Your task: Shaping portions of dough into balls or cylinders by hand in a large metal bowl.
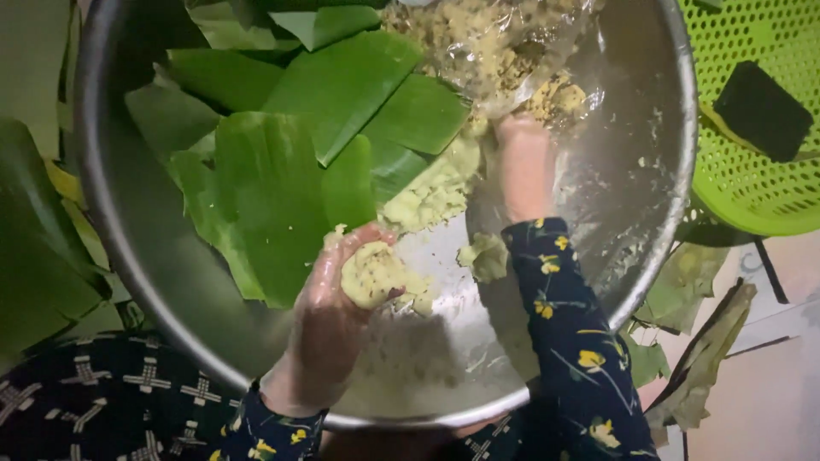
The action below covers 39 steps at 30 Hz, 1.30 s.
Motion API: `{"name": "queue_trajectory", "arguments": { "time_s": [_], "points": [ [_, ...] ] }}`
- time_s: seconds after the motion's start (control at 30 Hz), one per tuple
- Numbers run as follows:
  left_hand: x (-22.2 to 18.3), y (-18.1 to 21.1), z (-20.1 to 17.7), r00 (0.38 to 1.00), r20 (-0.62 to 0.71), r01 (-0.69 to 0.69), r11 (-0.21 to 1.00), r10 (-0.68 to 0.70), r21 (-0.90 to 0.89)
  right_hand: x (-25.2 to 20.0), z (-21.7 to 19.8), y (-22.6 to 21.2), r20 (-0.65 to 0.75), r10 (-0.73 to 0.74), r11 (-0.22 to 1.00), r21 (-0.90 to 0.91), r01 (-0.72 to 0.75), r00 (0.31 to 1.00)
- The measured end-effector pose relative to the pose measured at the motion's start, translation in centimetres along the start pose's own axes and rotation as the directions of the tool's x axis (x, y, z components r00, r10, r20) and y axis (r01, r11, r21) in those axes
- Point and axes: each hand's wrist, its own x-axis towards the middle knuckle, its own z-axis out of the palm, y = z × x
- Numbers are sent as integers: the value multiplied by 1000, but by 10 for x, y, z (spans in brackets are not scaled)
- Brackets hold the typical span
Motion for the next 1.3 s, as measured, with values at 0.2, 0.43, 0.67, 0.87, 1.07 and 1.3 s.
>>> {"name": "queue_trajectory", "arguments": {
  "time_s": [0.2, 0.43, 0.67, 0.87, 1.07, 1.3],
  "points": [
    [6, 27, -9, 871, 170, 391, 440, -461, -809, -19, -31, 24, 224, 191, 813, 510, -282, 956],
    [23, 37, -11, 393, 324, 569, -49, -861, -821, -66, -196, -85, 187, 222, 438, 858, -269, 957],
    [-16, -31, 23, 840, 118, 350, 363, -529, -864, -112, -161, -169, 169, -4, 576, 806, -136, 986],
    [-25, -17, 38, 927, 94, 173, 194, -363, -966, -127, -164, -164, 233, 149, 466, 841, -276, 961],
    [-33, 15, 21, 974, -8, 119, 540, -227, -833, -138, -147, -188, 213, 249, 292, 914, -282, 945],
    [-31, -9, 5, 992, 111, 126, 409, -59, -904, -134, -167, -186, 289, 279, 326, 869, -373, 916]
  ]
}}
